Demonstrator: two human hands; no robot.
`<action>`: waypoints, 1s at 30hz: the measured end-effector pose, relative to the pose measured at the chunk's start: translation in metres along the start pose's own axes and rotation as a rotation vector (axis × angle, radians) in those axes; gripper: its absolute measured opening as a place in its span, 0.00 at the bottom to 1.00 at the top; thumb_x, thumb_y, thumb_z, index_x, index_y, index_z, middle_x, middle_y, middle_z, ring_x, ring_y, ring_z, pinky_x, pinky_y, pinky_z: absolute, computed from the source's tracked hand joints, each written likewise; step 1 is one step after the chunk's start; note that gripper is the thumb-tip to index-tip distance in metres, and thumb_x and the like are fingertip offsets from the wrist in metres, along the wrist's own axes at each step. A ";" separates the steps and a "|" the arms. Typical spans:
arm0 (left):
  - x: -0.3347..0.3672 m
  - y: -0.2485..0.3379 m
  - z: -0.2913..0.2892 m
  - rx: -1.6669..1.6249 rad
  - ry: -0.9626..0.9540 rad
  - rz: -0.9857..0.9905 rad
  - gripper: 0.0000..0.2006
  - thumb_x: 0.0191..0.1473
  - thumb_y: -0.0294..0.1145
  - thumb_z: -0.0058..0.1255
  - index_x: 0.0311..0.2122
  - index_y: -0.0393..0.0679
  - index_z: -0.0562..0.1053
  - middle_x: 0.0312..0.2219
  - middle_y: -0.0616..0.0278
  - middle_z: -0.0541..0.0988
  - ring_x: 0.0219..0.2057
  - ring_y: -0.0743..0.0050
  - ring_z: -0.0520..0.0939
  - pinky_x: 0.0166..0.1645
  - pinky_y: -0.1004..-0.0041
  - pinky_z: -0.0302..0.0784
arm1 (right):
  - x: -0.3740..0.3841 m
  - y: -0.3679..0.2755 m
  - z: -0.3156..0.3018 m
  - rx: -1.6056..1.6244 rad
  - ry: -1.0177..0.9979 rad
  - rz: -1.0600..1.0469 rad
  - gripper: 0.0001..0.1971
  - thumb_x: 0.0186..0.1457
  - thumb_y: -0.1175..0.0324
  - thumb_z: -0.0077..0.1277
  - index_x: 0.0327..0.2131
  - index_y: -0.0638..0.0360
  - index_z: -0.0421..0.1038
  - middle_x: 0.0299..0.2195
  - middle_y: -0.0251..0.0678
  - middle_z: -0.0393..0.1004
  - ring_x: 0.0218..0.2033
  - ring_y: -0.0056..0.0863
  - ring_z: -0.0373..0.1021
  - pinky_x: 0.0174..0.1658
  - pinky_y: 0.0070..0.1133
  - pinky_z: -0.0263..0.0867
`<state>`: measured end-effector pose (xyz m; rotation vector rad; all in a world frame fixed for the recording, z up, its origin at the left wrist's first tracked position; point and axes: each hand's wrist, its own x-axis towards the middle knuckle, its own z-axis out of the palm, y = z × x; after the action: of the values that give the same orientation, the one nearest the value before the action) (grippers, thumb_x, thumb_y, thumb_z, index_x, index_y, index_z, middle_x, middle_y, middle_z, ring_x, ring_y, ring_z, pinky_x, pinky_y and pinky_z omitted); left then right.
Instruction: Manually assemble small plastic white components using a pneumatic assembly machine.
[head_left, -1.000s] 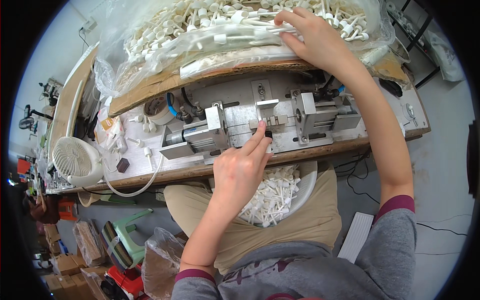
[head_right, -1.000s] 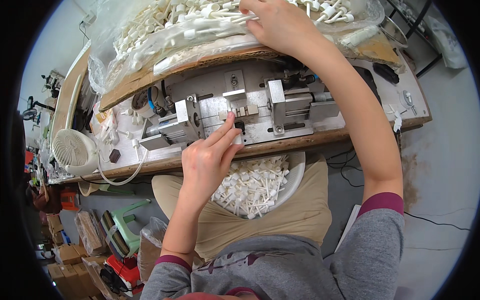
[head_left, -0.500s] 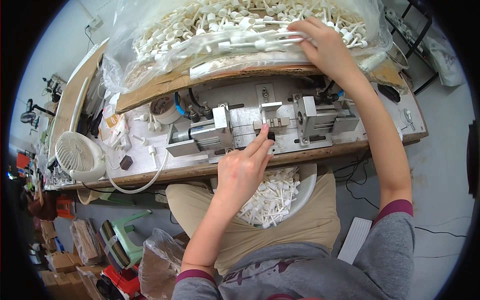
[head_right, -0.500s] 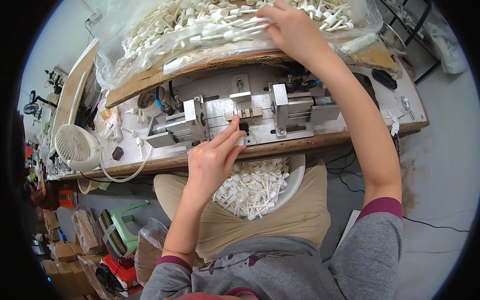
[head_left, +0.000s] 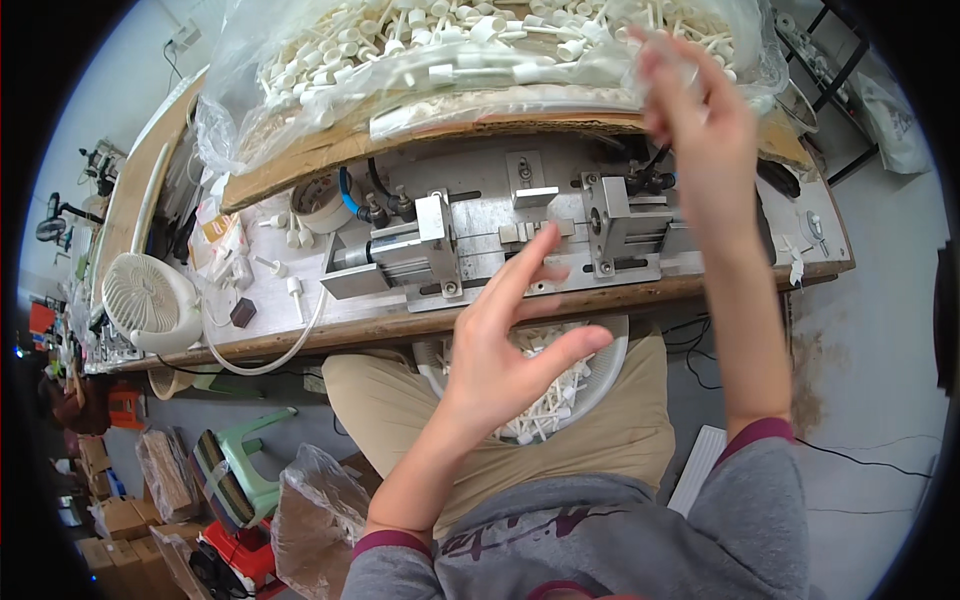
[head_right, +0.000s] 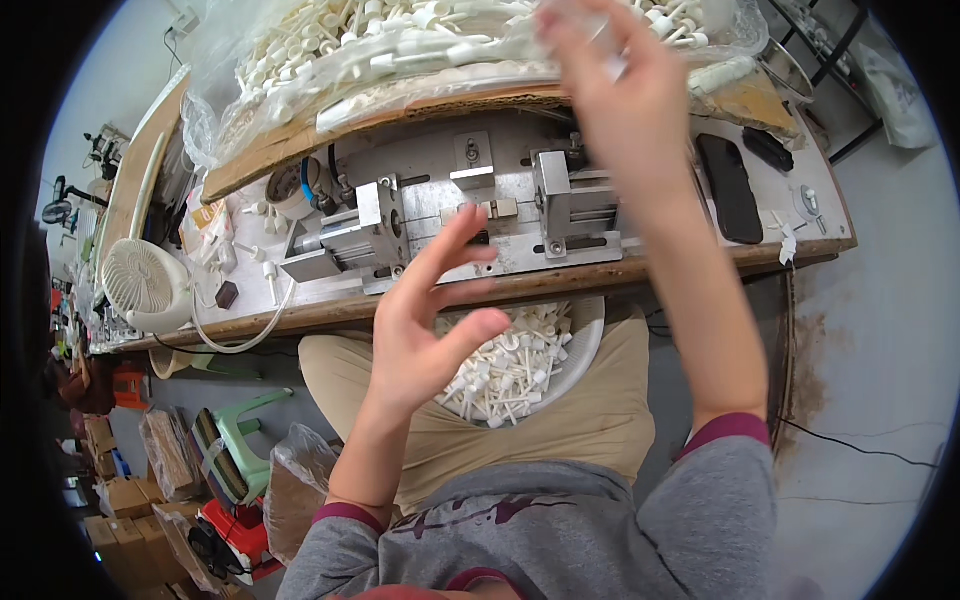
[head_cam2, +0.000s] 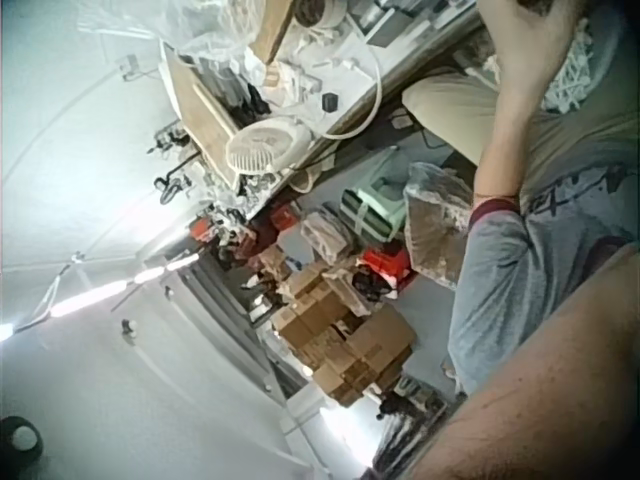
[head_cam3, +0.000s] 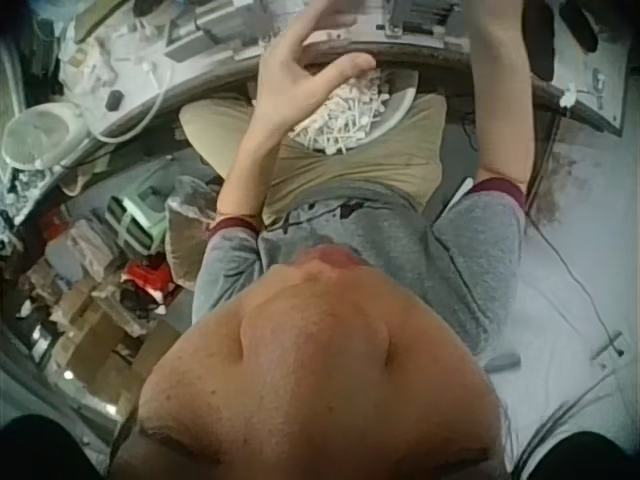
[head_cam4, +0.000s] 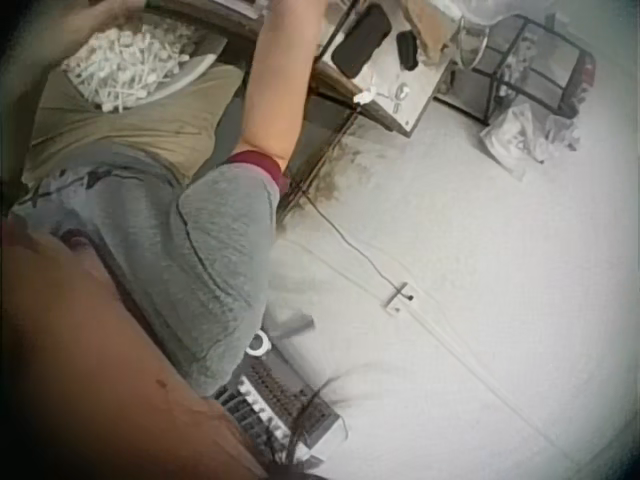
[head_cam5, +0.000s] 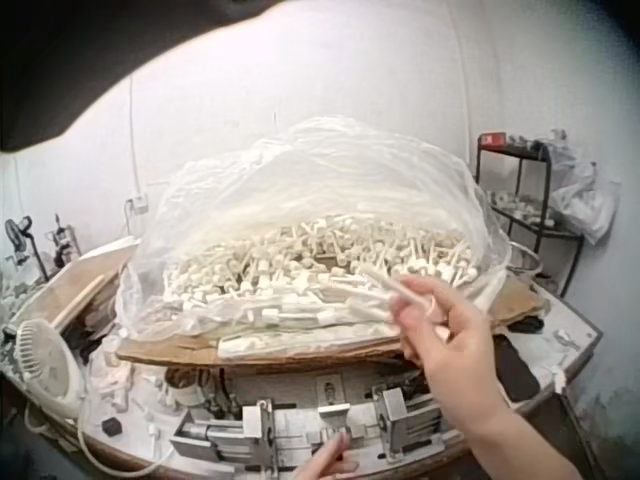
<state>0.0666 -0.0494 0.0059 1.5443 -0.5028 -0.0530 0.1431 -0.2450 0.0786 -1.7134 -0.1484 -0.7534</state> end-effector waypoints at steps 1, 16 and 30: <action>0.004 0.003 0.003 -0.245 -0.047 -0.087 0.51 0.44 0.37 0.71 0.68 0.39 0.51 0.63 0.45 0.62 0.58 0.61 0.71 0.57 0.61 0.74 | -0.024 -0.003 0.012 -0.034 -0.028 -0.161 0.13 0.60 0.72 0.52 0.48 0.59 0.75 0.33 0.24 0.75 0.26 0.12 0.65 0.31 0.13 0.63; -0.009 -0.001 0.018 -0.896 0.285 -0.422 0.25 0.70 0.46 0.31 0.64 0.41 0.59 0.50 0.60 0.72 0.51 0.74 0.73 0.55 0.69 0.71 | -0.127 -0.001 0.009 -0.379 -0.532 -0.429 0.24 0.51 0.76 0.56 0.54 0.69 0.69 0.49 0.45 0.74 0.43 0.40 0.75 0.44 0.28 0.73; -0.044 -0.034 0.011 -0.542 0.216 -0.392 0.19 0.68 0.47 0.39 0.49 0.42 0.72 0.27 0.71 0.73 0.27 0.88 0.71 0.31 0.83 0.68 | -0.124 0.004 0.006 -0.214 -0.503 -0.059 0.13 0.48 0.81 0.59 0.40 0.63 0.77 0.43 0.41 0.73 0.42 0.30 0.73 0.39 0.20 0.71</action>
<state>0.0326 -0.0462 -0.0398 1.0763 0.0014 -0.2966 0.0506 -0.2045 0.0060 -2.0859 -0.4793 -0.3753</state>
